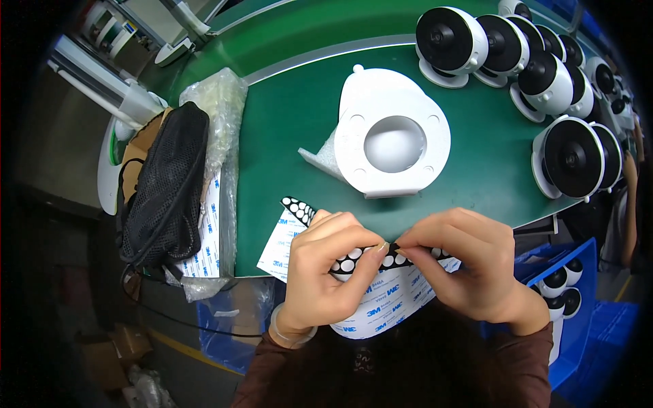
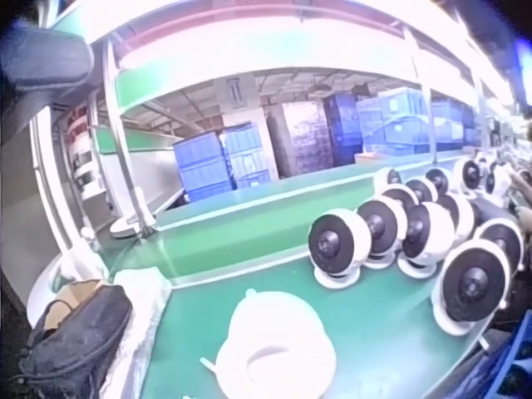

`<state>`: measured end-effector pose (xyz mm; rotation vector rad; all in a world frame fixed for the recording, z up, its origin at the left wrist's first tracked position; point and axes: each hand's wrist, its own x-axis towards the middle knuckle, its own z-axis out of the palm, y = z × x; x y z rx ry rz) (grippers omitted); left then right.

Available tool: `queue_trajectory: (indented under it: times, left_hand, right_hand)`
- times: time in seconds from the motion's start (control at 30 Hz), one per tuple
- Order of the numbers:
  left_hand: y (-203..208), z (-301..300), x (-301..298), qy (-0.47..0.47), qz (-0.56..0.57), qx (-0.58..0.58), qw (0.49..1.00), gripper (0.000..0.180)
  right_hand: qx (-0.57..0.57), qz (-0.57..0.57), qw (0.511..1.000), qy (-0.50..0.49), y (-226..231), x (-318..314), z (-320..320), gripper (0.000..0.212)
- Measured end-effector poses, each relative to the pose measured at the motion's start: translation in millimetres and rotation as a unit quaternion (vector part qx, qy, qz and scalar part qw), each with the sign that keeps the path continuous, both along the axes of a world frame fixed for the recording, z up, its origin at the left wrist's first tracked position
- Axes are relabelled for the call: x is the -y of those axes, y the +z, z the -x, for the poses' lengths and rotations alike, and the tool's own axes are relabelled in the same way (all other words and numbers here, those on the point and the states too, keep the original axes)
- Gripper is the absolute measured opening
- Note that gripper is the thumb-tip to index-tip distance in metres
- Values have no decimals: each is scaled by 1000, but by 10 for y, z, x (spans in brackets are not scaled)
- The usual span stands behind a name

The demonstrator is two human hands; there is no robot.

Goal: Applying small black adhesive pads or components to the base of white security camera housings on an assembly line.

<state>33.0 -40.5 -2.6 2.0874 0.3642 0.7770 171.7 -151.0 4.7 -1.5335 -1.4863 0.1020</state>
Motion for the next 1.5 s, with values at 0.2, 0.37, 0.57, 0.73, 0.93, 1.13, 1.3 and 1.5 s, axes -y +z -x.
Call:
queue_trajectory:
  times: [0.2, 0.37, 0.57, 0.73, 0.93, 1.13, 1.3, 1.5]
  left_hand:
    - [-24, 37, -9, 0, 0, 4, 1000, 7]
    - [-34, 40, 0, 7, 9, -9, 1000, 4]
    - [-74, 22, -7, 19, 68, -1, 998, 2]
    - [-38, 35, 0, 25, 37, -25, 999, 3]
    - [-120, -9, -38, 108, 46, 32, 993, 2]
    - [-142, -140, -76, 68, 32, 55, 996, 5]
    - [-151, -192, -80, 79, 5, 71, 994, 6]
    - [-172, -199, -97, 83, -21, 76, 993, 5]
  right_hand:
    - [-19, 21, 999, 38, 18, -40, -44, 17]
    - [-20, 36, 998, 39, 19, -43, -5, 17]
    - [44, -6, 999, -16, -27, -35, 51, 18]
    - [-44, 89, 993, 67, 32, -74, -93, 17]
    - [-31, -2, 999, 39, 177, -60, -30, 12]
    - [-28, -44, 996, -71, 68, -398, 16, 9]
    - [8, -58, 993, -100, 48, -489, 38, 9]
    - [37, -61, 989, -128, 29, -534, 90, 6]
